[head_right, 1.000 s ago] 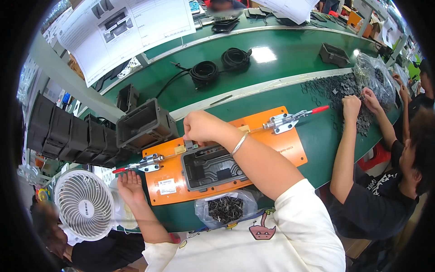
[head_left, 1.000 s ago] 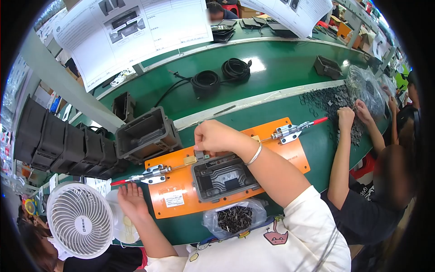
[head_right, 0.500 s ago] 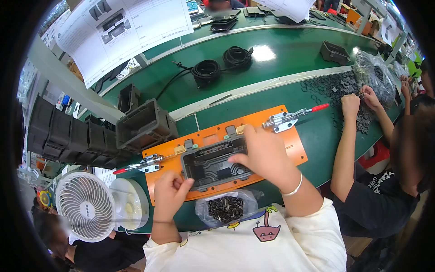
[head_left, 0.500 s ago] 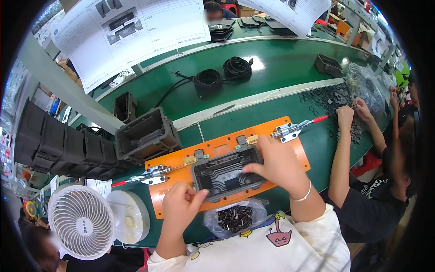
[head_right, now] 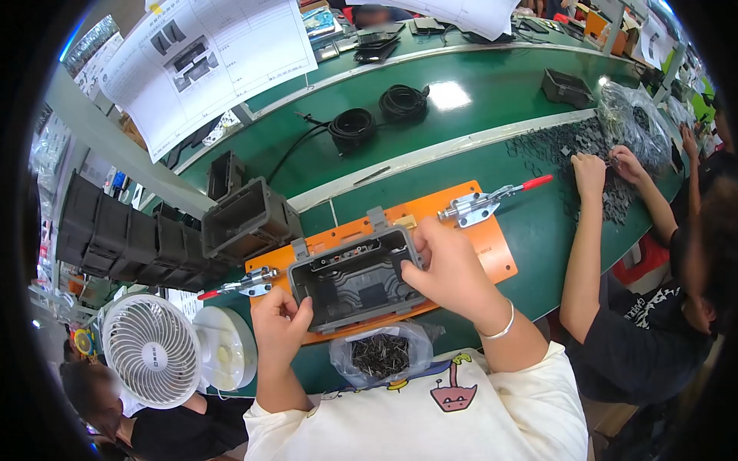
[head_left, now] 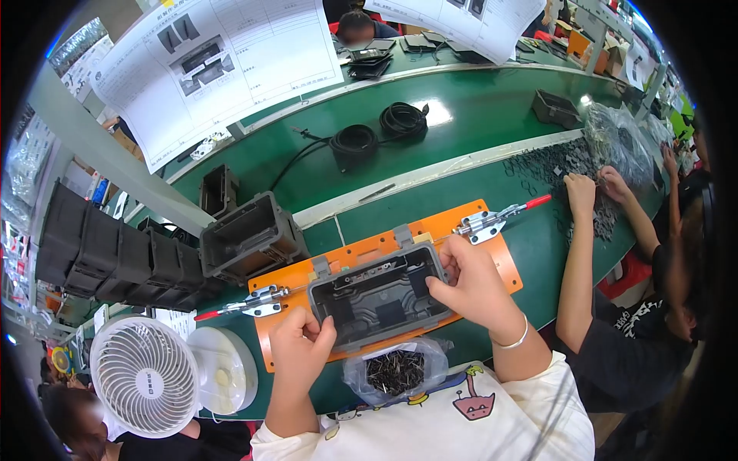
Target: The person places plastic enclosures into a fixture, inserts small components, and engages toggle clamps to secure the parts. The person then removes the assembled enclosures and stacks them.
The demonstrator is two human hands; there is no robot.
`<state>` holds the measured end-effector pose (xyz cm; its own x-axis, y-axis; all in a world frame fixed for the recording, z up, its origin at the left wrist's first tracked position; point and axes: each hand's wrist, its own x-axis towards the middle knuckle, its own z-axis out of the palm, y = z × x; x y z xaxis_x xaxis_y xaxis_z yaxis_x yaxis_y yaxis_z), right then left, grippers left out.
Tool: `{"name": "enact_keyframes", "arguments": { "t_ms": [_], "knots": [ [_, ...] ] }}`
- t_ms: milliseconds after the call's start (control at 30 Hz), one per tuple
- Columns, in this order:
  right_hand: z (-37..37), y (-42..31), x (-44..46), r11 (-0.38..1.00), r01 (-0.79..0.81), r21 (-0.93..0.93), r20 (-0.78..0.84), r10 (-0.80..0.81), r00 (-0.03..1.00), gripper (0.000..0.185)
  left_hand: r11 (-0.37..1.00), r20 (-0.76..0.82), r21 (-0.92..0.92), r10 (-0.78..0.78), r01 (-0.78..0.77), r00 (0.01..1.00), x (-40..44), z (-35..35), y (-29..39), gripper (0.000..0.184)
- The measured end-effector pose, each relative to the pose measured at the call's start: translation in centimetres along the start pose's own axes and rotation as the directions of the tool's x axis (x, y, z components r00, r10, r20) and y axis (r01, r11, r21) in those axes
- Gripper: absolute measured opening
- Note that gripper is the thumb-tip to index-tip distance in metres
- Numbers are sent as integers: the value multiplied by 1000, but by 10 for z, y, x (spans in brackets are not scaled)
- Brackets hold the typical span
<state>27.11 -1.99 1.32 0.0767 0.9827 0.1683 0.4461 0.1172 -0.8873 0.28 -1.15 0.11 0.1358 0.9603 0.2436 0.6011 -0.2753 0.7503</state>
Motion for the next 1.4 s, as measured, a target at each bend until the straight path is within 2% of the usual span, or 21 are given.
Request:
{"name": "enact_keyframes", "arguments": {
  "t_ms": [100, 133, 167, 200, 233, 300, 367, 400, 467, 500, 533, 600, 667, 800, 833, 933, 1100, 1200, 1267, 1333, 1400],
  "knots": [
    [5, 7, 1, 991, -41, 125, -8, 43, 999, 29, 957, -28, -265, -126, 114, 992, -4, 6, -7, 29],
    [7, 17, 4, 952, -112, 285, 44, 103, 994, 31, 958, -32, -263, -127, 115, 991, -3, 8, -9, 29],
    [9, 19, 7, 952, -112, 286, 48, 103, 994, 31, 925, -45, -363, -140, 115, 989, -4, 10, -11, 28],
    [11, 20, 10, 889, -130, 439, 64, 114, 991, 29, 881, -55, -460, -154, 112, 986, -4, 11, -11, 28],
    [12, 19, 14, 801, -146, 580, 79, 123, 989, 27, 881, -54, -460, -156, 114, 986, -3, 10, -9, 28],
    [8, 4, 14, 789, -161, 593, 88, 135, 987, 28, 804, -44, -586, -155, 100, 987, 0, 6, -1, 32],
    [5, -12, 11, 809, -74, 583, -10, 99, 995, 30, 802, -44, -590, -155, 100, 987, 0, 3, 6, 34],
    [2, -20, 5, 822, -24, 568, -44, 59, 997, 32, 839, -87, -543, -104, 40, 991, -1, 2, 9, 33],
    [2, -33, -9, 905, 181, 384, -199, -110, 974, 32, 871, -133, -491, -50, -22, 990, 0, 2, 12, 34],
    [3, -29, -10, 895, 390, 215, -278, -327, 903, 31, 906, -165, -412, 28, -95, 986, 1, 2, 13, 35],
    [2, -35, -15, 888, 441, 132, -280, -393, 876, 30, 930, -190, -328, 108, -166, 976, 2, 1, 14, 36],
    [-3, -50, -31, 861, 509, -23, -249, -498, 831, 29, 947, -160, -283, 109, -151, 981, 0, -1, 13, 32],
    [-2, -54, -33, 718, 675, -170, -227, -695, 682, 28, 936, -168, -316, 107, -157, 980, 1, 1, 11, 31],
    [-9, -53, -43, 591, 796, -133, -53, -806, 589, 27, 931, -211, -320, 112, -177, 971, 3, -5, 24, 18],
    [-8, -51, -43, 589, 798, -128, -50, -807, 588, 27, 932, -215, -318, 108, -174, 971, 3, -6, 22, 18],
    [-3, -46, -43, 448, 890, -84, -96, -893, 440, 30, 924, -248, -295, 173, -244, 953, 2, -8, 21, 17],
    [1, -46, -44, 371, 926, -67, -130, -924, 361, 34, 910, -249, -283, 234, -302, 940, 0, -16, 28, 18],
    [2, -46, -45, 335, 939, -74, -119, -938, 325, 32, 926, -213, -214, 266, -311, 940, 0, -20, 26, 17],
    [4, -43, -45, 286, 956, -68, -102, -955, 278, 19, 931, -195, -209, 262, -301, 945, 1, -22, 27, 15],
    [4, -45, -45, 273, 960, -71, -77, -961, 267, 17, 935, -176, -205, 257, -291, 950, 1, -23, 27, 13],
    [4, -49, -43, 236, 970, -58, -48, -971, 234, 14, 928, -123, -291, 206, -234, 971, -1, -22, 24, 16]
  ]
}}
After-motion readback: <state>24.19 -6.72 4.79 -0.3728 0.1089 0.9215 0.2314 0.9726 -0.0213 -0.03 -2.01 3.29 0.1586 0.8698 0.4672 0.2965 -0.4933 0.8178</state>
